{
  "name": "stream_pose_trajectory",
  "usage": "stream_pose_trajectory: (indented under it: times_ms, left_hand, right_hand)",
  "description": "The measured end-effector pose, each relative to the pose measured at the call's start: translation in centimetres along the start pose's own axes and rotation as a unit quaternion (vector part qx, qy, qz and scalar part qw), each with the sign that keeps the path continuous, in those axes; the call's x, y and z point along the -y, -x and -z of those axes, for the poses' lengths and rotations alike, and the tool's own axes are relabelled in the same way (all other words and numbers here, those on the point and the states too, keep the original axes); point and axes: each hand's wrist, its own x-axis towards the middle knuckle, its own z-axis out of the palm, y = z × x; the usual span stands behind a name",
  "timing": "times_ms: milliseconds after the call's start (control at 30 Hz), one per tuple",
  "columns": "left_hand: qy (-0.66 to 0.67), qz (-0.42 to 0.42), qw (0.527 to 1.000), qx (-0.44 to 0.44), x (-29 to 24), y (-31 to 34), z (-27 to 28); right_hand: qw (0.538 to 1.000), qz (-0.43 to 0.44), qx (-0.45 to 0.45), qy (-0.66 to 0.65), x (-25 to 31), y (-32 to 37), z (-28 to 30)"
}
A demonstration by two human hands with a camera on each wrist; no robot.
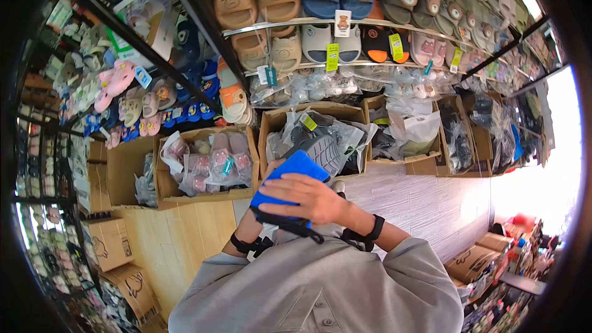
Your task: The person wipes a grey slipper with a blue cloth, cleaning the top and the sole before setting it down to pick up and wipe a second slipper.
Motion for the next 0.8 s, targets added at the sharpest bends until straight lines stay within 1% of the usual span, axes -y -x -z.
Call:
stream_pose_trajectory:
  times_ms: [33, 100, 133, 167, 200, 233, 267, 300, 333, 367, 400, 433, 467, 500, 533, 567, 600, 667, 700, 733, 767, 800]
  left_hand:
    - [-0.027, -0.032, 0.999, -0.007, 0.3, 0.2, -0.1]
    - [-0.096, -0.112, 0.989, -0.02, 0.9, 0.7, -0.7]
    - [-0.107, -0.136, 0.985, -0.023, 1.0, 0.9, -1.0]
    - [-0.093, -0.137, 0.986, -0.019, 1.1, 0.9, -1.1]
    - [-0.051, -0.111, 0.992, -0.014, 1.2, 1.0, -1.1]
    - [0.034, -0.053, 0.998, 0.006, 0.8, 0.6, -0.4]
    - [0.119, 0.009, 0.993, 0.016, 0.4, 0.3, 0.4]
    - [0.078, 0.003, 0.997, -0.01, 0.6, 0.2, 0.7]
    - [0.037, -0.002, 0.999, -0.035, 0.7, 0.1, 0.5]
    - [0.006, -0.029, 0.997, -0.065, 1.1, 0.1, 0.0]
    - [-0.025, -0.055, 0.994, -0.094, 1.4, 0.4, -1.3]
    - [-0.029, -0.059, 0.992, -0.106, 1.6, 0.2, -1.5]
    - [-0.034, -0.063, 0.99, -0.119, 1.8, -0.1, -1.7]
    - [-0.011, -0.045, 0.992, -0.116, 1.6, -0.6, -1.6]
    - [0.012, -0.026, 0.993, -0.113, 1.7, -1.2, -1.5]
    - [-0.051, -0.066, 0.988, -0.132, 2.1, -1.6, -1.6]
    - [-0.113, -0.106, 0.977, -0.15, 2.2, -1.5, -3.2]
    - [-0.109, -0.14, 0.978, -0.109, 2.1, -2.2, -3.9]
    - [-0.105, -0.157, 0.978, -0.088, 2.1, -2.6, -4.3]
    - [-0.064, -0.162, 0.985, 0.009, 2.0, -3.0, -3.3]
    - [-0.045, -0.15, 0.987, 0.031, 1.9, -3.2, -2.9]
    - [-0.025, -0.138, 0.989, 0.052, 1.6, -3.3, -3.1]
  right_hand:
    - [1.0, -0.005, -0.015, -0.009, -0.6, 0.3, 0.1]
    - [0.998, -0.042, -0.044, -0.025, -1.4, 0.3, 1.1]
    - [0.998, -0.049, -0.045, -0.012, -2.5, 0.8, 1.4]
    - [0.997, -0.061, -0.05, 0.002, -3.8, 1.7, 1.4]
    - [0.995, -0.074, -0.062, 0.003, -5.0, 2.4, 1.4]
    - [0.993, -0.087, -0.074, 0.006, -6.1, 3.1, 1.5]
    - [0.99, -0.099, -0.099, -0.018, -7.1, 3.7, 1.6]
    - [0.982, -0.114, -0.146, -0.03, -8.1, 4.4, 1.2]
    - [0.97, -0.148, -0.177, -0.071, -8.8, 4.9, 1.2]
    - [0.955, -0.181, -0.208, -0.111, -9.3, 5.4, 1.1]
    - [0.916, -0.284, -0.235, -0.156, -9.6, 6.4, 0.6]
    - [0.864, -0.382, -0.261, -0.198, -10.2, 7.6, -0.4]
    - [0.756, -0.532, -0.257, -0.282, -12.1, 10.2, -1.7]
    - [0.736, -0.519, -0.301, -0.314, -12.7, 10.2, -1.7]
    - [0.676, -0.533, -0.332, -0.386, -13.0, 10.5, -1.7]
    - [0.61, -0.541, -0.359, -0.455, -13.2, 10.7, -1.8]
    - [0.625, -0.537, -0.369, -0.43, -13.2, 10.9, -1.8]
    - [0.653, -0.526, -0.389, -0.381, -13.4, 11.3, -1.6]
    - [0.679, -0.54, -0.362, -0.34, -13.3, 11.3, -0.9]
    - [0.703, -0.554, -0.333, -0.297, -13.3, 11.3, 0.0]
    - [0.725, -0.565, -0.3, -0.253, -13.0, 11.5, 0.9]
    - [0.73, -0.555, -0.327, -0.23, -11.5, 9.9, 2.0]
